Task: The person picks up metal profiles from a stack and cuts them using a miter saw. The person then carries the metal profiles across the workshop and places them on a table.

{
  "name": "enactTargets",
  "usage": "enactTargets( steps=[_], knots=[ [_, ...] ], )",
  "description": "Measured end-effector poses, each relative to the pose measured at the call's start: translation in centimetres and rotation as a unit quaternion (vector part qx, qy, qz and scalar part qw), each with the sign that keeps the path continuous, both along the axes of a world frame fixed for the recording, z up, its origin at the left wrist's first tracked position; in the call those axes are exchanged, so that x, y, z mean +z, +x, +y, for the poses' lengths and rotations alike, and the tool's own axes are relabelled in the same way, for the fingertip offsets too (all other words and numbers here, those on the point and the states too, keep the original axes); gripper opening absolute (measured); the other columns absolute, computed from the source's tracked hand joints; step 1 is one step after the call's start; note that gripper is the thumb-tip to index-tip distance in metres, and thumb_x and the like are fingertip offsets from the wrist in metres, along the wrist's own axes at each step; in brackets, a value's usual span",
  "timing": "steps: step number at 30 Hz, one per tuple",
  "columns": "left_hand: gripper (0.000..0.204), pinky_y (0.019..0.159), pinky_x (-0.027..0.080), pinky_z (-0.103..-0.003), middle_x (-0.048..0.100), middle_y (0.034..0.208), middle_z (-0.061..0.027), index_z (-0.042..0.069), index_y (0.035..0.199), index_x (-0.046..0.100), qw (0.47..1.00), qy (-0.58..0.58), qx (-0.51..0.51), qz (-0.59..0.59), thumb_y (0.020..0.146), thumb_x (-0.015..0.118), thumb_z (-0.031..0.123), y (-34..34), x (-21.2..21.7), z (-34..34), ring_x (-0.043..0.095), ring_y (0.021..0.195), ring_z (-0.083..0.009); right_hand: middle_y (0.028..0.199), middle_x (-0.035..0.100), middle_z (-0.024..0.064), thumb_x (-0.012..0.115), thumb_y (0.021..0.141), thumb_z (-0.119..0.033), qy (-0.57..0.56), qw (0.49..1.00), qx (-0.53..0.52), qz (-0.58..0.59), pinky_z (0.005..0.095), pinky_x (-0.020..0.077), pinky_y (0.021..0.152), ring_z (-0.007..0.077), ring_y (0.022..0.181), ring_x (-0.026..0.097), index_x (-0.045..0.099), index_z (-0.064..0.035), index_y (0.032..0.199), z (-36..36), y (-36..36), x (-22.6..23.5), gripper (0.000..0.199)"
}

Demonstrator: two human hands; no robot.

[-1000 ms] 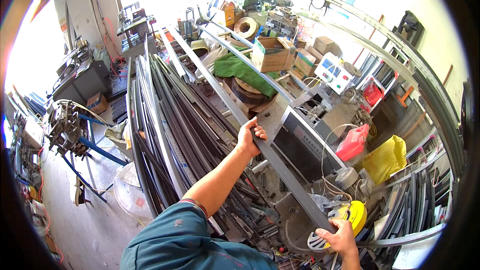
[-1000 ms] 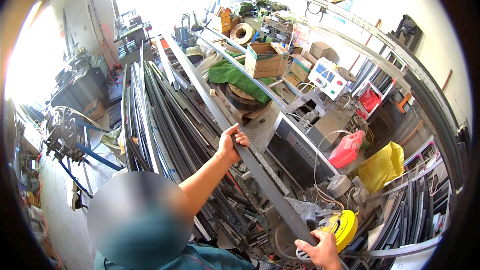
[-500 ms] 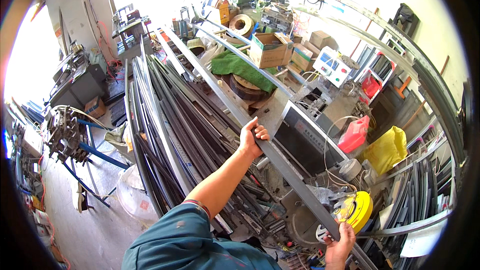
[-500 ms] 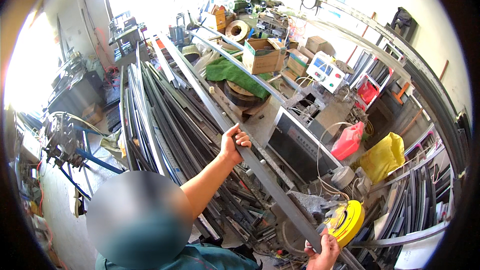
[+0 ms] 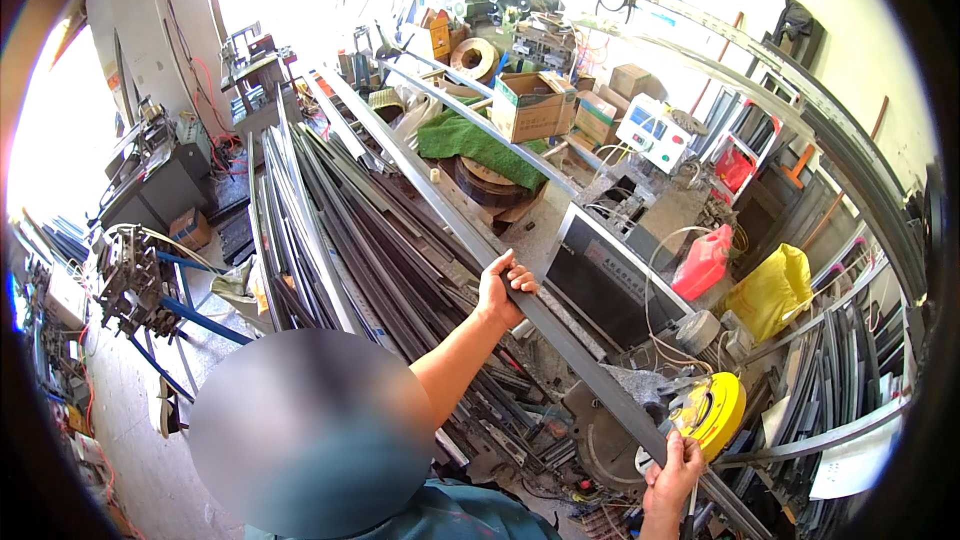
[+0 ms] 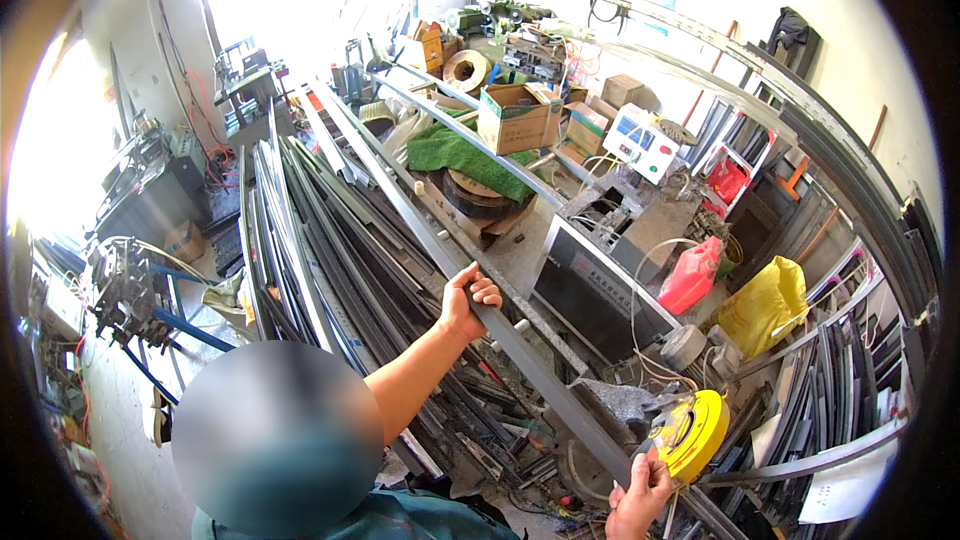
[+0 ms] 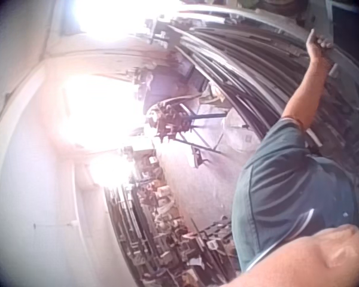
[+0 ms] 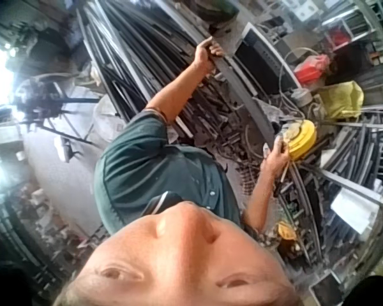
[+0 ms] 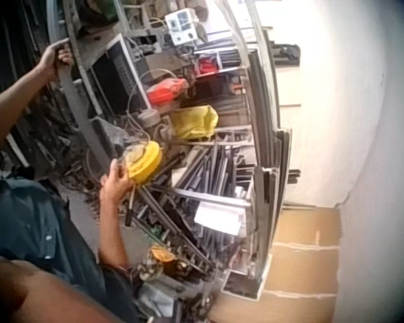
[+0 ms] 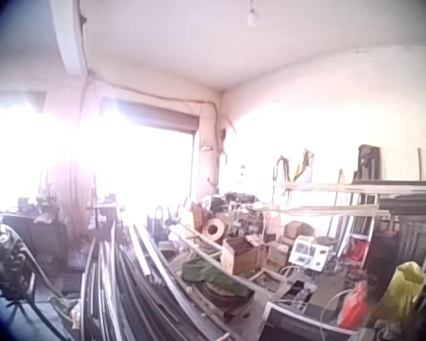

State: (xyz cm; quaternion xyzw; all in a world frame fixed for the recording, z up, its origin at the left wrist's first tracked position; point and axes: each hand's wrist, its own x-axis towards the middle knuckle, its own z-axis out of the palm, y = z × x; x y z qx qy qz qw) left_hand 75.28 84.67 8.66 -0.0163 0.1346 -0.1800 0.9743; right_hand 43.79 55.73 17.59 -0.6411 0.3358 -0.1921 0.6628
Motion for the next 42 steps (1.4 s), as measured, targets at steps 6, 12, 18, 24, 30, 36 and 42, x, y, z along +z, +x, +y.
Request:
enactTargets(
  steps=[6,12,18,24,30,36,42],
  knots=[
    [0.047,0.077,0.056,-0.046,0.058,0.101,-0.0116,0.004,0.116,0.052,0.811,0.581,0.069,0.028,0.090,0.080,0.032,-0.7,0.0,1.5,0.062,0.086,-0.0303,0.080,0.054,-0.0004,0.073,0.100,-0.025,0.000,0.999,-0.040,-0.030,0.0240,0.0287,0.036,0.0069,0.047,0.041,0.053,-0.0082,0.096,-0.4,-0.1,-2.2,0.026],
    [0.076,0.112,0.042,-0.049,0.059,0.137,-0.0195,0.002,0.135,0.056,0.258,0.871,0.053,-0.414,0.082,0.086,0.046,-5.6,8.5,-0.3,0.053,0.131,-0.0353,0.096,0.057,0.0021,0.075,0.098,-0.020,0.004,0.999,-0.032,0.004,0.0237,0.0303,0.038,0.0064,0.054,0.043,0.056,-0.0058,0.105,-2.0,-0.7,-4.6,0.025],
    [0.070,0.091,0.052,-0.050,0.071,0.107,-0.0167,0.005,0.115,0.063,0.026,0.657,-0.192,-0.728,0.081,0.076,0.065,-9.0,9.0,-8.0,0.066,0.109,-0.0396,0.091,0.054,0.0043,0.076,0.096,-0.016,0.007,0.998,-0.051,-0.046,0.0273,0.0331,0.036,0.0086,0.049,0.042,0.052,-0.0036,0.098,-0.8,-0.1,-3.7,0.028],
    [0.064,0.077,0.054,-0.052,0.070,0.091,-0.0149,0.006,0.103,0.061,0.016,0.661,-0.169,-0.731,0.082,0.074,0.065,-7.8,6.4,-10.3,0.069,0.095,-0.0401,0.141,0.050,0.0188,0.069,0.098,-0.006,-0.002,0.982,-0.108,-0.155,0.0295,0.0554,0.052,0.0165,0.060,0.058,0.042,0.0046,0.124,-0.4,-1.4,-4.7,0.039],
    [0.062,0.078,0.054,-0.051,0.070,0.090,-0.0145,0.007,0.103,0.063,0.033,0.671,-0.175,-0.719,0.081,0.076,0.063,-7.4,6.8,-11.6,0.070,0.094,-0.0392,0.118,0.068,0.0260,0.061,0.105,-0.010,-0.115,0.974,-0.143,-0.133,0.0336,0.0655,0.073,0.0220,0.080,0.073,0.055,0.0145,0.132,-0.4,-2.1,-6.7,0.037],
    [0.060,0.079,0.054,-0.050,0.070,0.087,-0.0146,0.007,0.100,0.064,0.041,0.678,-0.156,-0.717,0.078,0.079,0.061,-7.3,7.1,-12.6,0.070,0.092,-0.0390,0.094,0.074,0.0238,0.060,0.106,-0.012,-0.169,0.969,-0.151,-0.098,0.0337,0.0654,0.077,0.0237,0.083,0.075,0.058,0.0197,0.131,-0.9,-1.7,-6.4,0.041],
    [0.060,0.078,0.054,-0.049,0.070,0.089,-0.0147,0.007,0.101,0.064,0.038,0.670,-0.142,-0.727,0.078,0.078,0.061,-6.5,5.6,-13.7,0.070,0.093,-0.0388,0.086,0.075,0.0203,0.058,0.107,-0.011,-0.182,0.961,-0.187,-0.092,0.0299,0.0636,0.070,0.0201,0.075,0.075,0.059,0.0129,0.138,-0.9,-0.7,-6.6,0.039]
  ],
)
